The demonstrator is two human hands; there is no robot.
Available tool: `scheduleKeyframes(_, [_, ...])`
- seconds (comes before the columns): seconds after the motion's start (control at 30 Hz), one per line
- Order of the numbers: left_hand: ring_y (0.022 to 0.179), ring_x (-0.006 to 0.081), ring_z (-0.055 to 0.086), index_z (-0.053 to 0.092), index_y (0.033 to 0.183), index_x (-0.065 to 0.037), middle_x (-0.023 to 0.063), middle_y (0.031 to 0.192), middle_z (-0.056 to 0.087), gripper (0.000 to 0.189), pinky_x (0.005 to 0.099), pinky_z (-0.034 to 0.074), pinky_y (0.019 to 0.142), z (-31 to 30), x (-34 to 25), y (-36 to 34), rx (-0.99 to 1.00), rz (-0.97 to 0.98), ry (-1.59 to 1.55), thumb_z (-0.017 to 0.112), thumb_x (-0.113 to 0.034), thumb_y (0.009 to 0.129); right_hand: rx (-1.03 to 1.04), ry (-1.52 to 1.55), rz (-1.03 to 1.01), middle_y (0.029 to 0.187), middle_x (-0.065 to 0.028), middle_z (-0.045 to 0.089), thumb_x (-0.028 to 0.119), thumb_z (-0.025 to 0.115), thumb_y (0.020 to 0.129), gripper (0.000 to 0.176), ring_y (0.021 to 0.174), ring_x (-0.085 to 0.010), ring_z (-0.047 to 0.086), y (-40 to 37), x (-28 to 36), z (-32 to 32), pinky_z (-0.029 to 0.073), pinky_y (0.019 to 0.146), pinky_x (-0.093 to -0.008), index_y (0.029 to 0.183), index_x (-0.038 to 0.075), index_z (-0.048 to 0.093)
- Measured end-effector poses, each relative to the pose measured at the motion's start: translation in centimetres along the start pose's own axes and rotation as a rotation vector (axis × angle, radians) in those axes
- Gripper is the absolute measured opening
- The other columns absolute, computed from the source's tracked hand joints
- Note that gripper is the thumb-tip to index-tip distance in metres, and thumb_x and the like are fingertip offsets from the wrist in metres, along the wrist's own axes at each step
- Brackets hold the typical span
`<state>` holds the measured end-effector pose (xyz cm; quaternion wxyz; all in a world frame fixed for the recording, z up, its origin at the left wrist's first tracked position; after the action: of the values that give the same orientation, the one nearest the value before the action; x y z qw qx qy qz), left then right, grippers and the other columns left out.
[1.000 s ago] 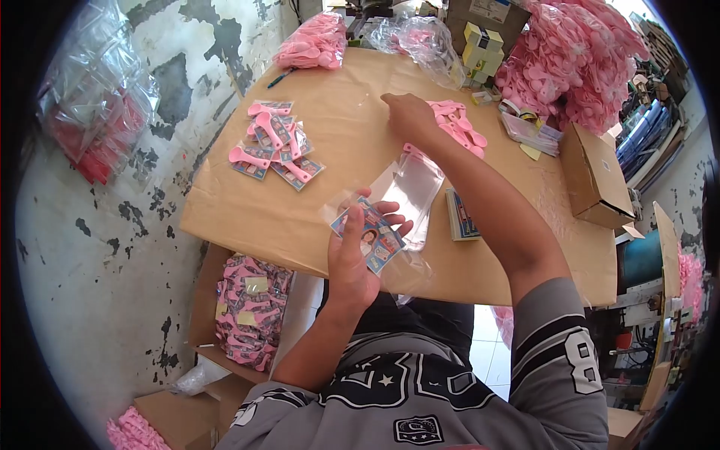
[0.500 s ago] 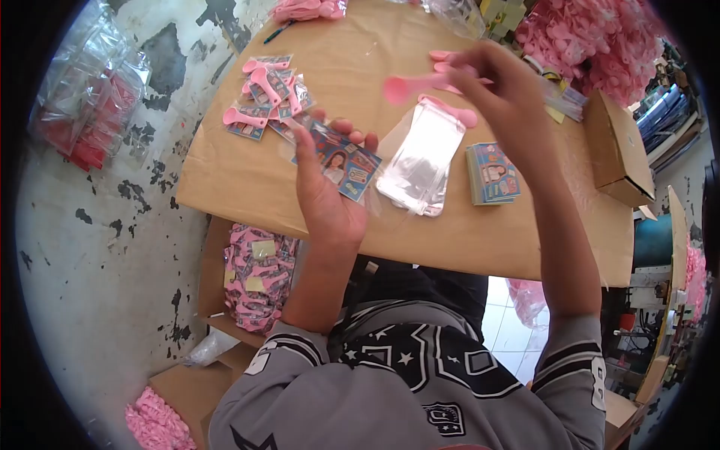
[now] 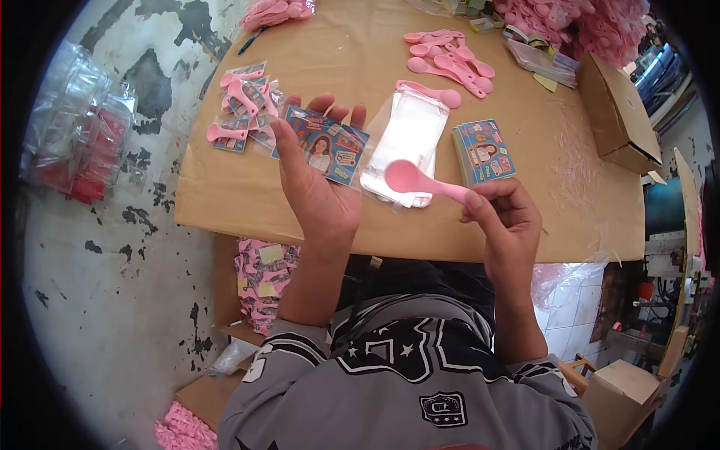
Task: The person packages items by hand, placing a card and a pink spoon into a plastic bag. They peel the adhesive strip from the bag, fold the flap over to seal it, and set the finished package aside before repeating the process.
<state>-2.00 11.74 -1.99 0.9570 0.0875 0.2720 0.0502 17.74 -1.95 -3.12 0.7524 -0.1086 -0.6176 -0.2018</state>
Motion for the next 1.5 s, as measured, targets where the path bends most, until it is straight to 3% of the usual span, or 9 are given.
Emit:
scheduleKeyframes(0.43, [0.104,0.0209,0.064,0.041,0.143,-0.007,0.0121,0.116,0.063,0.057,0.0496,0.057,0.102,2.7,3.3,-3.4,0.063,-0.193,-0.096,0.051,-0.050,0.108,0.262,0.220,0.122,0.104,-0.0102,0.072,0.000,0.068,0.099,0.018,0.097,-0.0140,0.069,-0.6,0.0,2.9,0.057,0.088,-0.0285,0.116,-0.005,0.062])
scheduleKeyframes(0.63, [0.106,0.0204,0.065,0.044,0.145,-0.008,0.0116,0.118,0.063,0.051,0.0469,0.058,0.101,3.3,5.0,-4.8,0.153,-0.424,-0.219,0.051,-0.043,0.110,0.127,0.008,-0.160,0.117,-0.0063,0.063,0.002,0.077,0.092,0.032,0.101,-0.0097,0.061,0.1,-1.1,1.9,0.051,0.081,-0.0245,0.119,0.000,0.060])
scheduleKeyframes(0.73, [0.113,0.0224,0.065,0.043,0.147,-0.007,0.0138,0.129,0.062,0.045,0.0478,0.056,0.105,2.9,5.1,-4.6,0.204,-0.486,-0.234,0.049,-0.035,0.111,0.060,-0.036,-0.235,0.126,-0.0102,0.062,0.004,0.082,0.086,0.042,0.113,-0.0173,0.059,0.2,0.2,2.4,0.052,0.087,-0.0302,0.123,0.004,0.062])
scheduleKeyframes(0.83, [0.124,0.0259,0.062,0.041,0.148,-0.006,0.0175,0.138,0.058,0.044,0.0504,0.053,0.110,3.3,4.5,-4.2,0.195,-0.535,-0.232,0.049,-0.028,0.111,0.110,-0.475,-0.689,0.134,-0.0148,0.062,0.009,0.085,0.079,0.046,0.123,-0.0273,0.056,0.4,2.1,2.0,0.051,0.093,-0.0372,0.122,0.008,0.068])
scheduleKeyframes(0.93, [0.134,0.0290,0.056,0.040,0.149,-0.005,0.0199,0.145,0.053,0.044,0.0525,0.047,0.115,2.9,4.1,-3.5,0.131,-0.571,-0.251,0.048,-0.025,0.111,0.363,-0.557,-0.860,0.142,-0.0189,0.059,0.011,0.086,0.077,0.042,0.125,-0.0342,0.056,0.4,3.4,1.2,0.049,0.098,-0.0427,0.118,0.010,0.074])
scheduleKeyframes(1.1, [0.144,0.0323,0.047,0.039,0.150,-0.004,0.0223,0.153,0.047,0.043,0.0538,0.042,0.120,2.4,3.8,-2.8,0.083,-0.641,-0.367,0.046,-0.023,0.112,0.187,-0.318,-0.526,0.149,-0.0199,0.056,0.007,0.073,0.086,0.031,0.135,-0.0363,0.052,2.0,3.7,-0.6,0.044,0.107,-0.0435,0.113,0.019,0.079])
scheduleKeyframes(1.2, [0.148,0.0323,0.043,0.038,0.150,-0.004,0.0234,0.156,0.044,0.044,0.0529,0.040,0.121,3.0,4.0,-3.1,0.106,-0.700,-0.352,0.046,-0.023,0.112,0.205,-0.845,-0.812,0.152,-0.0179,0.054,0.005,0.071,0.085,0.034,0.139,-0.0373,0.049,2.8,4.4,0.9,0.041,0.111,-0.0460,0.114,0.020,0.080])
scheduleKeyframes(1.4, [0.150,0.0342,0.039,0.035,0.152,-0.003,0.0234,0.160,0.039,0.048,0.0495,0.039,0.122,3.9,4.5,-4.0,0.175,-0.760,-0.288,0.045,-0.026,0.112,0.414,-0.777,-0.873,0.152,-0.0123,0.055,0.009,0.073,0.078,0.035,0.145,-0.0388,0.044,3.8,4.6,3.3,0.040,0.113,-0.0470,0.108,0.024,0.081])
scheduleKeyframes(1.5, [0.150,0.0339,0.038,0.031,0.156,-0.001,0.0242,0.159,0.041,0.054,0.0475,0.038,0.122,3.0,3.8,-3.5,0.220,-0.765,-0.233,0.044,-0.030,0.112,0.419,-0.441,-0.756,0.142,-0.0147,0.063,0.005,0.077,0.075,0.034,0.128,-0.0328,0.060,4.1,4.6,2.9,0.047,0.106,-0.0433,0.107,0.016,0.080])
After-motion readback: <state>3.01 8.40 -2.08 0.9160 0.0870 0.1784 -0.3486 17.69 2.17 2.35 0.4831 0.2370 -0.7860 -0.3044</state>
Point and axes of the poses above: each hand's wrist, its own y-axis towards the middle knuckle, its own z-axis out of the palm, x = y × z, the point moved 4 cm from there along y, towards the middle knuckle
